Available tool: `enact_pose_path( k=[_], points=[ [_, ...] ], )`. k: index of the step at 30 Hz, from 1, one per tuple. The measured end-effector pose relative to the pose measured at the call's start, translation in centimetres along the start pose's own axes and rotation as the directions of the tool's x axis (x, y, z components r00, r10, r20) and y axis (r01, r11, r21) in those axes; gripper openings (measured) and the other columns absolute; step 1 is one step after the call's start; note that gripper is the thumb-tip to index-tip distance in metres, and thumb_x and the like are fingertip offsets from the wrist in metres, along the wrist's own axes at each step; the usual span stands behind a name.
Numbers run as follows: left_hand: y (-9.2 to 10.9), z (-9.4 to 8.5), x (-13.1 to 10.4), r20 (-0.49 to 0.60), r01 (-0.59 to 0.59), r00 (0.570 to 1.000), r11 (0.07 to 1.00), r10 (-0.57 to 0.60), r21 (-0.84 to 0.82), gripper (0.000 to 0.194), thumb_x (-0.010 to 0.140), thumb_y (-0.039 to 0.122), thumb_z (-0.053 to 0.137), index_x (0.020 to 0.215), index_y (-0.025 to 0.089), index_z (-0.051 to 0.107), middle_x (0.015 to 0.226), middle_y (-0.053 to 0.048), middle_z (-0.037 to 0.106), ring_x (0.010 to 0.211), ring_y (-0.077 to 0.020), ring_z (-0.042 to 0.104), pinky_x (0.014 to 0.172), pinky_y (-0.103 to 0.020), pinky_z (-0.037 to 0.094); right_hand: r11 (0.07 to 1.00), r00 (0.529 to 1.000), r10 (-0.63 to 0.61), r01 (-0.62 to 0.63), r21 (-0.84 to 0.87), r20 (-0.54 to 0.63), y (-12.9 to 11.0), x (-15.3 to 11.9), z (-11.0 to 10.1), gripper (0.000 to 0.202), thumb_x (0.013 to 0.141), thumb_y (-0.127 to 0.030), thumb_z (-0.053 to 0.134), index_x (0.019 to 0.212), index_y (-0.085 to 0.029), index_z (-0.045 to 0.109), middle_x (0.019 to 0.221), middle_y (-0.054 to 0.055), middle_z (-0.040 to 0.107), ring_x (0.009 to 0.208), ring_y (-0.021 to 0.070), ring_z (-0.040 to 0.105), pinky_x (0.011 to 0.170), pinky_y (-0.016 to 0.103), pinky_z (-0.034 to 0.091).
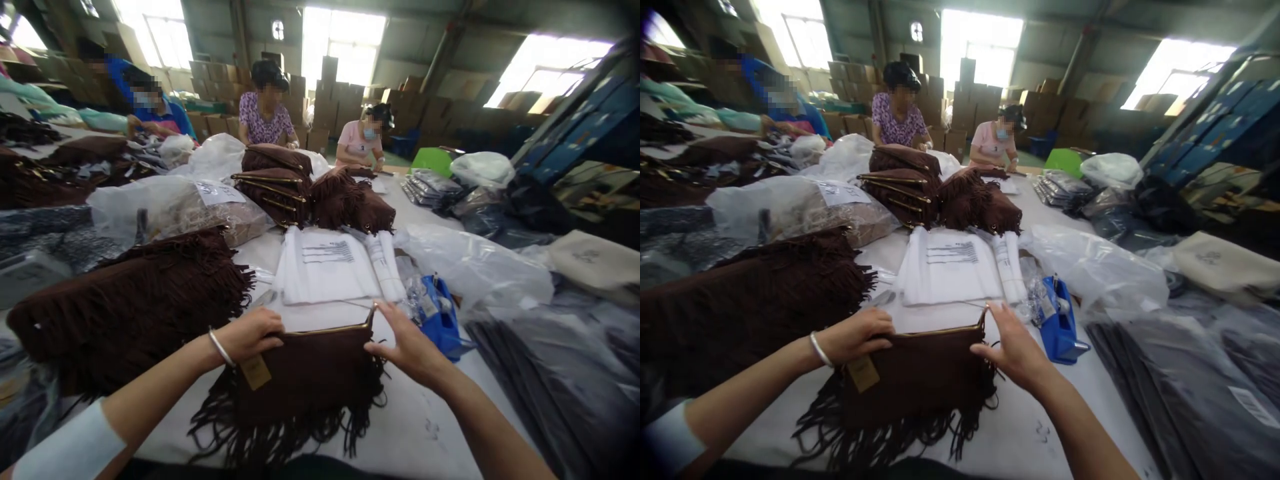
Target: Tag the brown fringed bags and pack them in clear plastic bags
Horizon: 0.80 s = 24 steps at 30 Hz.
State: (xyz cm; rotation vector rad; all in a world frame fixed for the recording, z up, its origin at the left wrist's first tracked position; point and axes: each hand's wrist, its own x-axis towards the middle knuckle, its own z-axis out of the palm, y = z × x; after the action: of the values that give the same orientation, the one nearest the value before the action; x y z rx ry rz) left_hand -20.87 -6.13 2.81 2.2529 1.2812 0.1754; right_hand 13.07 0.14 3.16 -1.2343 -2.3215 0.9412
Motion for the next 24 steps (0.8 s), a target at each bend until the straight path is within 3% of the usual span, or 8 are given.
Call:
enact_pose_path(
  k=[2, 4, 7, 9, 13, 17, 20, 24],
  points=[
    [2.0, -0.6, 0.8, -0.038, -0.085, 0.995, 0.993, 0.088, 0.086, 0.015, 0.089, 0.026, 0.049, 0.087, 0.019, 0.063, 0.084, -0.003, 0.061, 0.084, -0.0179, 0.054, 0.086, -0.032, 0.036, 0.963, 0.989, -0.130, 0.108, -0.245, -0.074, -1.2, 0.8, -0.4, 0.090, 0.066, -0.051, 0.072, 0.141, -0.022, 0.033, 0.145, 0.010, 0.035, 0.137, 0.0322, 0.019, 0.111, 0.049, 0.016],
    [3.7, -1.2, 1.5, -0.060, -0.152, 0.984, 0.968, 0.167, 0.202, 0.015, 0.090, 0.025, 0.048, 0.087, 0.020, 0.061, 0.084, -0.003, 0.060, 0.084, -0.0175, 0.053, 0.087, -0.032, 0.036, 0.928, 0.969, -0.196, 0.233, -0.290, 0.151, -2.7, 1.6, 0.0, 0.078, 0.067, -0.055, 0.071, 0.134, -0.025, 0.045, 0.136, 0.009, 0.049, 0.130, 0.0315, 0.035, 0.105, 0.044, 0.029],
    [4.9, -1.5, 1.8, -0.055, -0.114, 0.988, 0.923, 0.144, 0.368, 0.013, 0.089, 0.028, 0.052, 0.083, 0.019, 0.060, 0.084, -0.003, 0.060, 0.082, -0.0178, 0.054, 0.081, -0.030, 0.038, 0.905, 0.907, -0.135, 0.277, -0.323, 0.400, -4.9, 1.5, 1.1, 0.033, 0.085, -0.048, 0.053, 0.105, -0.026, 0.066, 0.095, 0.006, 0.071, 0.089, 0.0237, 0.064, 0.073, 0.030, 0.044],
    [4.7, -1.6, 1.4, -0.060, -0.052, 0.994, 0.901, 0.086, 0.431, 0.015, 0.085, 0.032, 0.058, 0.081, 0.018, 0.060, 0.083, -0.004, 0.060, 0.081, -0.0191, 0.055, 0.076, -0.030, 0.040, 0.851, 0.921, -0.102, 0.276, -0.447, 0.375, -6.2, 0.5, 1.1, 0.028, 0.091, -0.039, 0.045, 0.092, -0.024, 0.068, 0.077, 0.005, 0.071, 0.070, 0.0208, 0.065, 0.060, 0.027, 0.039],
    [3.9, -1.6, 0.0, -0.127, 0.037, 0.992, 0.889, 0.024, 0.456, 0.025, 0.080, 0.040, 0.064, 0.092, 0.018, 0.062, 0.088, -0.007, 0.062, 0.085, -0.0236, 0.056, 0.080, -0.035, 0.040, 0.737, 0.943, -0.070, 0.269, -0.620, 0.326, -8.3, -1.3, -1.5, 0.024, 0.089, -0.036, 0.049, 0.082, -0.020, 0.065, 0.066, 0.007, 0.068, 0.060, 0.0208, 0.063, 0.053, 0.027, 0.032],
    [3.2, -1.3, -0.7, -0.232, 0.155, 0.968, 0.955, -0.096, 0.254, 0.045, 0.082, 0.043, 0.060, 0.121, 0.021, 0.054, 0.099, -0.007, 0.065, 0.091, -0.0238, 0.059, 0.081, -0.032, 0.042, 0.709, 0.960, -0.052, 0.229, -0.667, 0.274, -9.3, -1.4, -4.6, 0.023, 0.087, -0.038, 0.053, 0.077, -0.020, 0.065, 0.062, 0.007, 0.065, 0.056, 0.0199, 0.061, 0.053, 0.027, 0.032],
    [2.2, -0.7, -0.9, -0.316, 0.296, 0.905, 0.955, -0.284, -0.013, 0.065, 0.082, 0.047, 0.057, 0.138, 0.023, 0.037, 0.090, -0.004, 0.066, 0.078, -0.0202, 0.062, 0.073, -0.028, 0.045, 0.719, 0.973, -0.057, 0.196, -0.667, 0.225, -9.0, -1.3, -5.8, 0.025, 0.087, -0.040, 0.052, 0.075, -0.022, 0.066, 0.060, 0.005, 0.064, 0.056, 0.0191, 0.060, 0.053, 0.027, 0.031],
    [0.6, 0.3, -1.3, -0.342, 0.312, 0.841, 0.892, -0.419, -0.326, 0.063, 0.079, 0.049, 0.058, 0.132, 0.019, 0.044, 0.073, 0.001, 0.063, 0.065, -0.0161, 0.060, 0.067, -0.026, 0.046, 0.726, 0.978, -0.027, 0.163, -0.668, 0.209, -8.4, -1.3, -6.8, 0.027, 0.087, -0.041, 0.051, 0.072, -0.023, 0.064, 0.059, 0.003, 0.063, 0.055, 0.0191, 0.059, 0.052, 0.028, 0.027]
  ],
)
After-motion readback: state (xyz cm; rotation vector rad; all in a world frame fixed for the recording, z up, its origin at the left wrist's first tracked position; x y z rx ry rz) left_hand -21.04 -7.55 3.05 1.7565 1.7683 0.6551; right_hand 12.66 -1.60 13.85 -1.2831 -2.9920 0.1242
